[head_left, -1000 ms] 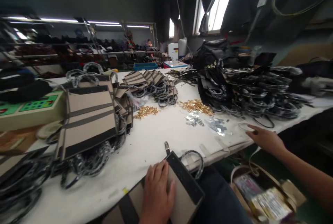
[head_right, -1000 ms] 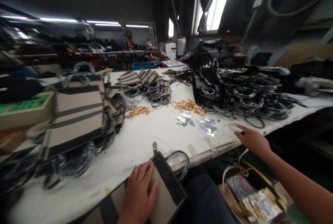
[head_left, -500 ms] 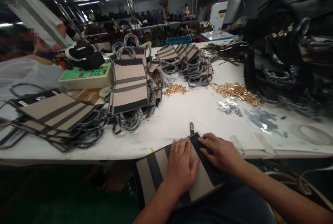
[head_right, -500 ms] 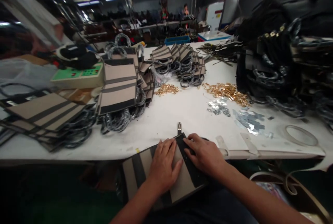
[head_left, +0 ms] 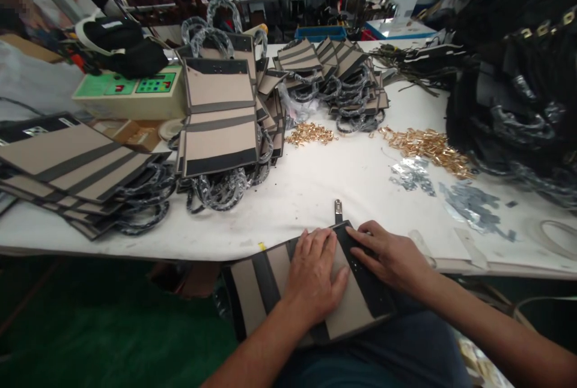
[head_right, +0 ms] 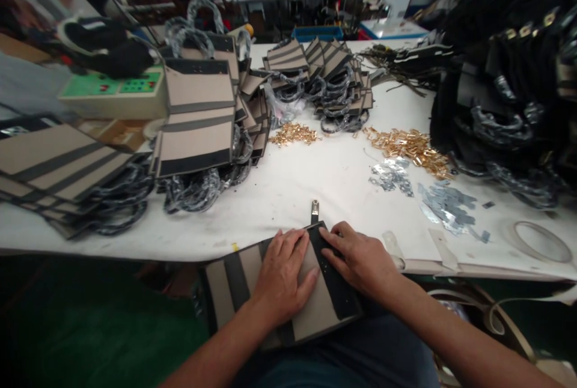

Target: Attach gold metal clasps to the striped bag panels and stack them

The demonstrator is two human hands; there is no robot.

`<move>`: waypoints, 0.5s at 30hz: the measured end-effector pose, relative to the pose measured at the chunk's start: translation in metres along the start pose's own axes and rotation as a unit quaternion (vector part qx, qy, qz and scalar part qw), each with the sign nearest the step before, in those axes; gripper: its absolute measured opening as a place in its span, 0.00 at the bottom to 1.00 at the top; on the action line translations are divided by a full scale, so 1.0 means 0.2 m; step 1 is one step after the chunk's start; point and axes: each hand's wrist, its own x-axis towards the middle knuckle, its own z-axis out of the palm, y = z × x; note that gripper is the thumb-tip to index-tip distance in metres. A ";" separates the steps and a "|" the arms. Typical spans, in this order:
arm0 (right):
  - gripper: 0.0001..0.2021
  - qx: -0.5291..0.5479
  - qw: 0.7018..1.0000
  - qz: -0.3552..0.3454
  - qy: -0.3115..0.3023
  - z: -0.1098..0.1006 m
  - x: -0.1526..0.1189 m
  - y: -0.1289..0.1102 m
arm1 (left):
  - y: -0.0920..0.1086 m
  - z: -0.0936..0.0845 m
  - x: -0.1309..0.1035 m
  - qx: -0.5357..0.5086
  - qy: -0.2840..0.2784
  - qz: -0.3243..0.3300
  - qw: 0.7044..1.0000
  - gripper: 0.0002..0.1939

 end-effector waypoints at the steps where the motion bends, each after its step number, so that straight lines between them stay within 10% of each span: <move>1: 0.22 -0.001 1.000 -0.004 0.000 0.00 0.00 0.00 | 0.00 0.00 0.00 -0.001 0.000 -0.001 1.000 0.34; 15: 0.24 -0.025 0.999 -0.015 -0.043 -0.02 0.03 -0.02 | -0.04 0.03 0.01 0.039 0.025 0.026 0.999 0.32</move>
